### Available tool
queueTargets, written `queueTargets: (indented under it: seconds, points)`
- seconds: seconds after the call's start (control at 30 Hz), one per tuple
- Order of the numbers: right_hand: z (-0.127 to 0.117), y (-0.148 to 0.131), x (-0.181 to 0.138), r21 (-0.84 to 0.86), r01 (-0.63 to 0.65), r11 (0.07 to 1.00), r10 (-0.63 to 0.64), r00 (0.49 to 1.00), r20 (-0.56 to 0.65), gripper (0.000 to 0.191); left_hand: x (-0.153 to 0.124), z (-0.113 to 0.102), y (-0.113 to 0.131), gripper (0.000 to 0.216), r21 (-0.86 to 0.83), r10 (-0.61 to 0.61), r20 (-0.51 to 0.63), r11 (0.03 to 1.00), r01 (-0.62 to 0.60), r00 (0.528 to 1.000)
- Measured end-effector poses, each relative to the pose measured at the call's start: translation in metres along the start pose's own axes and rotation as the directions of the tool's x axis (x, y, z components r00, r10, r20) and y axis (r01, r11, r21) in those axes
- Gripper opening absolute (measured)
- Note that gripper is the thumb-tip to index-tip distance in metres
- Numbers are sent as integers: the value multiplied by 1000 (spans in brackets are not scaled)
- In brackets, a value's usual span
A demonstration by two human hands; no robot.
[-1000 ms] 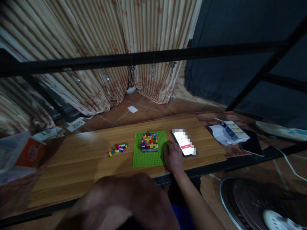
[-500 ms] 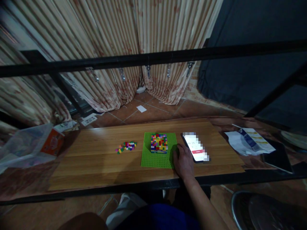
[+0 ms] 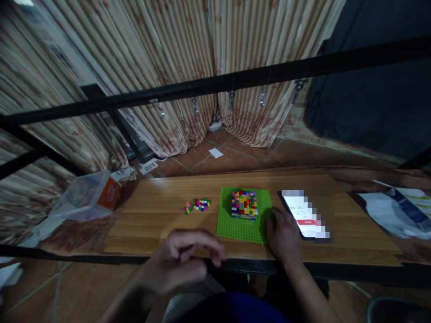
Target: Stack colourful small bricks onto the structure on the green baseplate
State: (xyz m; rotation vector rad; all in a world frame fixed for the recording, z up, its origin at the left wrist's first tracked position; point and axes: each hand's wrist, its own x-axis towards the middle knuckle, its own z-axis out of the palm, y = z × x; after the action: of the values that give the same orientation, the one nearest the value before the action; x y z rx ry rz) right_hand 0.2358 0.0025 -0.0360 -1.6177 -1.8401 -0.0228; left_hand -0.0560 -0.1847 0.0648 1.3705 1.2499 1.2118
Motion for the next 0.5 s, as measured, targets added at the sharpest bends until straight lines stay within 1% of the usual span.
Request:
queueTargets:
  seconds: [0.03,0.07,0.1,0.13,0.17,0.23,0.27,0.3,0.37,0.43,0.5]
  points:
    - [0,0,0,-4,0,1000,0,1000,3,37,43,-13,1,20,55,-13,-25,998,15,1000]
    - [0,0,0,-6,0,1000,0,1000,4,38,81,-28,-2,17,118,-19,-84,993,29,996]
    - [0,0,0,-8,2,1000,-2,1000,4,38,112,-43,-7,14,186,2,-193,982,35,981]
    - [0,1,0,-11,4,1000,-4,1000,6,39,132,-58,-14,14,243,25,-306,968,53,952]
    - [0,1,0,-14,6,1000,-6,1000,9,39,145,-71,-23,14,304,42,-378,949,81,925]
    - [0,3,0,-20,14,1000,-13,1000,19,41,150,-89,-41,16,410,83,-456,903,126,886]
    - [0,3,0,-22,15,1000,-14,1000,22,41,149,-94,-50,18,448,99,-448,885,127,888]
    - [1,4,0,-24,13,1000,-13,1000,23,42,147,-97,-57,20,490,114,-425,863,122,898]
    - [0,4,0,-27,6,1000,-5,1000,23,42,146,-96,-66,22,576,137,-345,812,94,929]
    - [0,3,0,-26,2,1000,-1,1000,23,42,150,-91,-70,23,650,151,-253,758,52,956]
    - [-1,2,0,-15,9,1000,-8,1000,21,41,156,-86,-69,23,708,158,-190,706,24,969]
